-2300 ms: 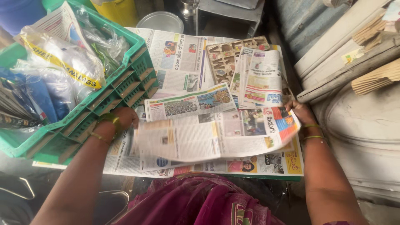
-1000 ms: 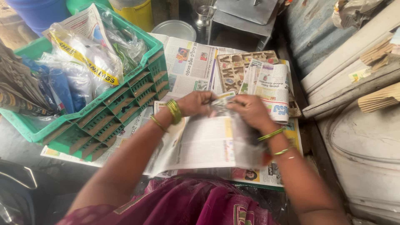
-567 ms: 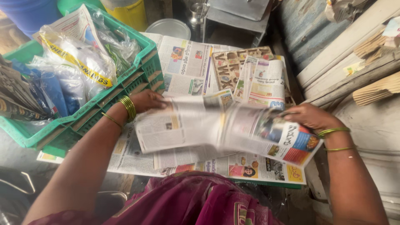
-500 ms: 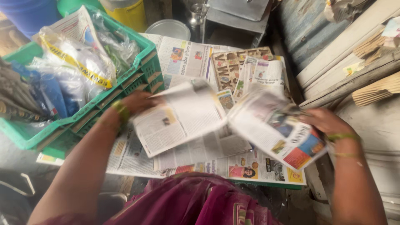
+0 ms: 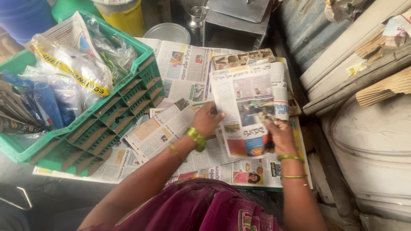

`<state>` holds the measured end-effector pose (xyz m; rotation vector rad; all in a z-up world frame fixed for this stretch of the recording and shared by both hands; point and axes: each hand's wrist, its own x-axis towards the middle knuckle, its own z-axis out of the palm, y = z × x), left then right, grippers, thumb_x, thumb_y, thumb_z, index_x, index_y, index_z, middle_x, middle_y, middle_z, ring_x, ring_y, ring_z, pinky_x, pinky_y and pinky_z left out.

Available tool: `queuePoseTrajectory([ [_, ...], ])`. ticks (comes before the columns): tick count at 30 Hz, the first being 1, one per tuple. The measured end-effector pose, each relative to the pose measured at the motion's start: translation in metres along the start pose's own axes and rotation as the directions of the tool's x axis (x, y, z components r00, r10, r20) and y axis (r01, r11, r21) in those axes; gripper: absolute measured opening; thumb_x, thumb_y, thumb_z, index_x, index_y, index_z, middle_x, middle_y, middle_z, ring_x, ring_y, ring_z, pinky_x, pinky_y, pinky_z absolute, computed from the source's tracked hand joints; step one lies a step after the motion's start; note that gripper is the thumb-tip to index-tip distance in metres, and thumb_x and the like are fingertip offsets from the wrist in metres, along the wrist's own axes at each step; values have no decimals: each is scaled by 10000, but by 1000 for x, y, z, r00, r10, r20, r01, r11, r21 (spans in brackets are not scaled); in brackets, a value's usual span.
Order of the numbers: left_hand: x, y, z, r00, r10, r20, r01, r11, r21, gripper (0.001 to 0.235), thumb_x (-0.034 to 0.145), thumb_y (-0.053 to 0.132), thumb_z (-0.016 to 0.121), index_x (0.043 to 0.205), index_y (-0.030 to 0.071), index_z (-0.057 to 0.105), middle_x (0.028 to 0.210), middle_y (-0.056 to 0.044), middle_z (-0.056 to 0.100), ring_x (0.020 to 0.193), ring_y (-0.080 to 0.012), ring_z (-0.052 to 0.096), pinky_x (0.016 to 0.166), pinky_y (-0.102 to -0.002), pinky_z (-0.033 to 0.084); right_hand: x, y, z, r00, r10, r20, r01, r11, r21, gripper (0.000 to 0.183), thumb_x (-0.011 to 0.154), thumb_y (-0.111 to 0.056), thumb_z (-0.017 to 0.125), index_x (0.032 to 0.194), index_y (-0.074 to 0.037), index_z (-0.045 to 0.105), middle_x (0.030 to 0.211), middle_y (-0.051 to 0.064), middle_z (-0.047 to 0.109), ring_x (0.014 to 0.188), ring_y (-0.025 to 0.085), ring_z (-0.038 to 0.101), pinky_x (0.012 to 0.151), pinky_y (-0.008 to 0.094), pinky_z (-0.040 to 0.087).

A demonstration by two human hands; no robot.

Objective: The person folds multiple newspaper sheets by hand on a cluttered table. They pick up each sheet, fold it in half, and place it on a growing stack. The person occasionally adjusts the stack to keep it aligned.

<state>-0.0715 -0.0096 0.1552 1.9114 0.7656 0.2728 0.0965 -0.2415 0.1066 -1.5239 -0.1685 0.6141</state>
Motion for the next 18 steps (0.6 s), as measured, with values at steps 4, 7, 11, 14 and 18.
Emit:
queuePoseTrajectory([
  [4, 11, 3, 3, 991, 34, -127, -33, 999, 11, 281, 904, 271, 733, 1014, 25, 651, 947, -136, 753, 815, -254, 727, 776, -402, 596, -14, -6, 28, 995, -72, -66, 60, 985, -162, 170, 874, -230, 785, 927, -76, 734, 895, 99, 769, 756, 204, 681, 692, 370, 566],
  [7, 22, -7, 2, 995, 93, -46, -97, 989, -114, 170, 873, 195, 776, 906, 62, 676, 878, -105, 762, 767, -228, 704, 737, -367, 565, -19, -16, 46, 921, -383, -69, 301, 813, -499, 185, 854, -148, 769, 1020, -69, 748, 990, 98, 740, 887, 219, 676, 778, 362, 565],
  [11, 26, -1, 9, 994, 106, 11, -84, 836, -542, 341, 766, 46, 881, 916, 14, 577, 844, -101, 694, 782, -153, 631, 735, -304, 584, -31, -30, 78, 755, -655, 29, 495, 541, -680, 295, 791, -88, 814, 1063, -22, 722, 1067, 103, 649, 967, 228, 667, 812, 340, 581],
  [14, 18, 17, 9, 997, 43, 61, 5, 773, -634, 435, 689, 23, 868, 972, 72, 540, 881, -78, 738, 797, -144, 711, 719, -273, 602, -43, -36, 95, 914, -405, 17, 375, 831, -411, 206, 825, -116, 786, 1017, -59, 739, 935, 5, 711, 849, 154, 696, 741, 279, 591],
  [18, 6, 39, 0, 1000, -14, 17, 22, 820, -573, 554, 676, 65, 905, 1041, 86, 488, 903, -94, 714, 785, -149, 710, 676, -282, 610, -54, -37, 105, 978, -168, 124, 148, 976, 157, 190, 1009, -216, 759, 1002, -27, 732, 834, 18, 653, 698, 115, 573, 595, 246, 499],
])
